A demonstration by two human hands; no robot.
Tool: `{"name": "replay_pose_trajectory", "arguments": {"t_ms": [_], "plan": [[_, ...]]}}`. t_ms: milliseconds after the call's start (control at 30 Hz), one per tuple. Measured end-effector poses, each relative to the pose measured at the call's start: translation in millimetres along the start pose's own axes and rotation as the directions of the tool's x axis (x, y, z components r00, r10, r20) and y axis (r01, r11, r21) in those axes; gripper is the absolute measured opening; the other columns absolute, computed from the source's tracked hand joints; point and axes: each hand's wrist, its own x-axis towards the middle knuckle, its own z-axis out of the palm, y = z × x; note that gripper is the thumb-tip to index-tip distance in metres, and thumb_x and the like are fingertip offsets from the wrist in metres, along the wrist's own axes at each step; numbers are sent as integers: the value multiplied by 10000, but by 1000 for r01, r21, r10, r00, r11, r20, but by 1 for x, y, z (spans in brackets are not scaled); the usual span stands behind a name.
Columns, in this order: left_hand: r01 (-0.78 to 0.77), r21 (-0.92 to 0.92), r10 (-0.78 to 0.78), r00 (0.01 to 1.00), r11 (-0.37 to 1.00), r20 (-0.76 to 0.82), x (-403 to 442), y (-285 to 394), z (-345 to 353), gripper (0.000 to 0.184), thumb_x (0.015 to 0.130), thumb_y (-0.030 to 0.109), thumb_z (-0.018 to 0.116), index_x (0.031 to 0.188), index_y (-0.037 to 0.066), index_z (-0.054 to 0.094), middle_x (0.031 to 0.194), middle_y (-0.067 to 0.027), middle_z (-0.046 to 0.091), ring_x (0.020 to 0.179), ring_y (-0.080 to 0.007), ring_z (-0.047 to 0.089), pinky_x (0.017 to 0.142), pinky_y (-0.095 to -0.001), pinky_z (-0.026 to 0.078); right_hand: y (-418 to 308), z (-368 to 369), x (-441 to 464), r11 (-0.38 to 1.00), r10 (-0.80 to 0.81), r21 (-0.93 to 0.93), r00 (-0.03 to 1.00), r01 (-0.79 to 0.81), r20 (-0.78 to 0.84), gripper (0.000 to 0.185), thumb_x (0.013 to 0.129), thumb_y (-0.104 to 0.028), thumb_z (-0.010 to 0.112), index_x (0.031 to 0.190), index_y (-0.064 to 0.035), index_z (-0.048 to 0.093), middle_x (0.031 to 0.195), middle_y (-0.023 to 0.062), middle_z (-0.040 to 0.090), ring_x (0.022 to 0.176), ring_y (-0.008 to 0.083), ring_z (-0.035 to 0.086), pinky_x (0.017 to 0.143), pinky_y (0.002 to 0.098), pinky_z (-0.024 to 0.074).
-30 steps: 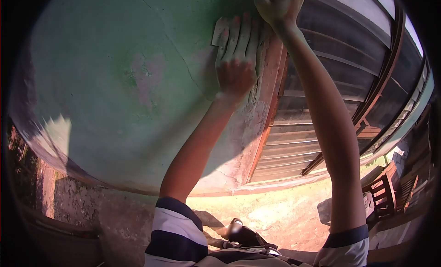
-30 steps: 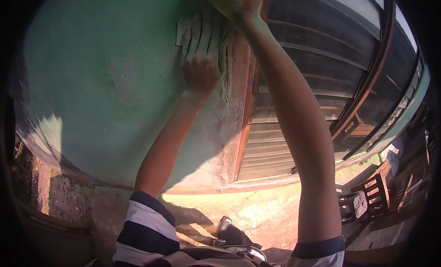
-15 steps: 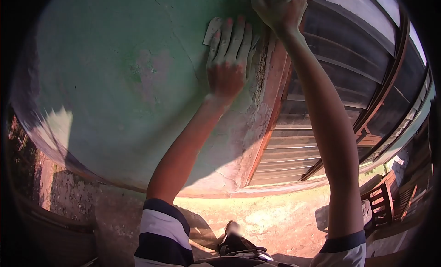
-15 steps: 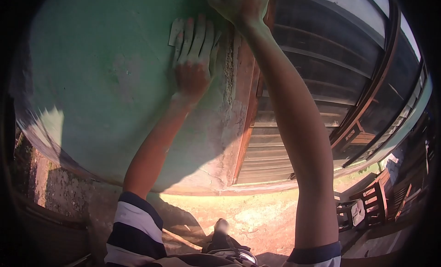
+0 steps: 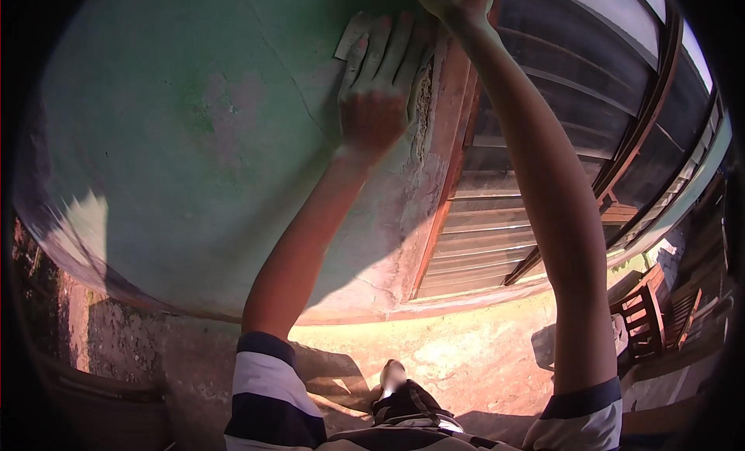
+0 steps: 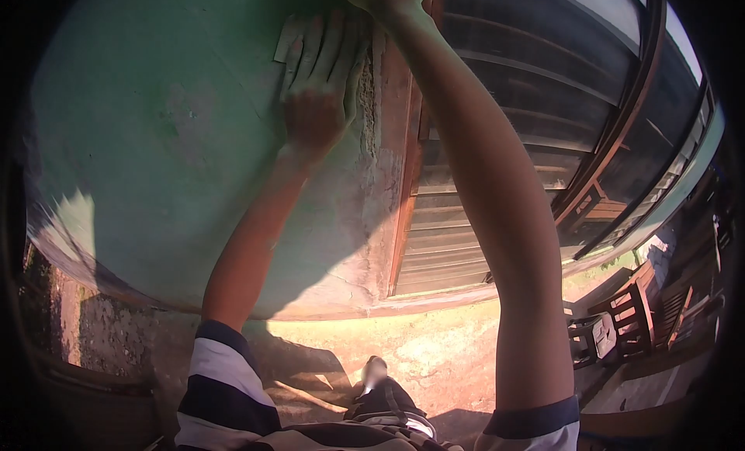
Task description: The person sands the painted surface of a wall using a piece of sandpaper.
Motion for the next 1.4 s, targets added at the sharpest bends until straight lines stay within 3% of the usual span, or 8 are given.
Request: {"name": "replay_pose_trajectory", "arguments": {"t_ms": [267,500,633,800,1000,1067,1133,1400], "plan": [[-288,-111,234,907,951,-349,21,-3,-23,369,915,237,542,1252,140,656,1341,-72,611,1232,-249,584,1031,-407,448,-2,-2,0,997,50,62,998,-52,36,225,892,-213,640,749,-51,578,561,89,530,484,186,525,494,327,414],[166,-161,-121,959,973,256,55,-5,-51,244,874,175,528,1042,125,697,1146,-112,685,995,-282,692,786,-477,549,2,-3,-3,985,115,123,993,-118,31,353,929,-197,621,661,0,505,521,42,367,501,75,372,465,299,317],[-288,27,268,851,957,-452,11,-14,18,407,956,237,547,1350,152,602,1514,-45,464,1411,-221,407,1165,-394,302,1,-2,-3,984,66,166,998,-61,-21,374,945,-198,605,655,-1,475,543,26,336,535,55,350,468,289,291],[-176,-65,142,922,982,-361,94,-41,-41,114,770,130,588,718,111,687,599,-105,625,552,-283,662,486,-432,515,5,-4,-3,978,105,179,994,-111,44,368,958,-193,584,668,-2,465,555,9,345,555,59,359,481,291,299],[-120,-151,81,967,981,-242,76,-29,-22,112,765,131,591,694,112,675,621,-83,636,524,-286,644,482,-456,508,2,-2,-2,964,84,252,996,-86,20,360,965,-183,560,674,3,458,574,20,352,569,65,359,491,297,300],[-48,-132,84,956,990,282,6,-3,-13,189,834,178,578,907,113,741,910,-104,724,800,-291,714,718,-452,568,3,-4,-2,962,112,248,993,-116,30,362,964,-181,560,671,4,455,572,20,350,565,67,356,489,300,298],[-208,-203,182,974,957,-137,-65,16,6,465,966,286,548,1371,62,577,1455,-111,520,1367,-271,461,1162,-418,317,4,-3,-3,978,80,189,996,-84,32,374,963,-181,562,659,3,447,565,25,339,557,69,351,485,300,293],[-110,-225,27,939,968,-342,31,-4,-20,424,978,219,519,1355,34,578,1453,-120,521,1374,-283,455,1157,-428,311,2,-2,-3,994,39,100,999,-42,30,388,959,-173,567,640,0,429,553,69,304,508,87,328,460,316,275]]}}
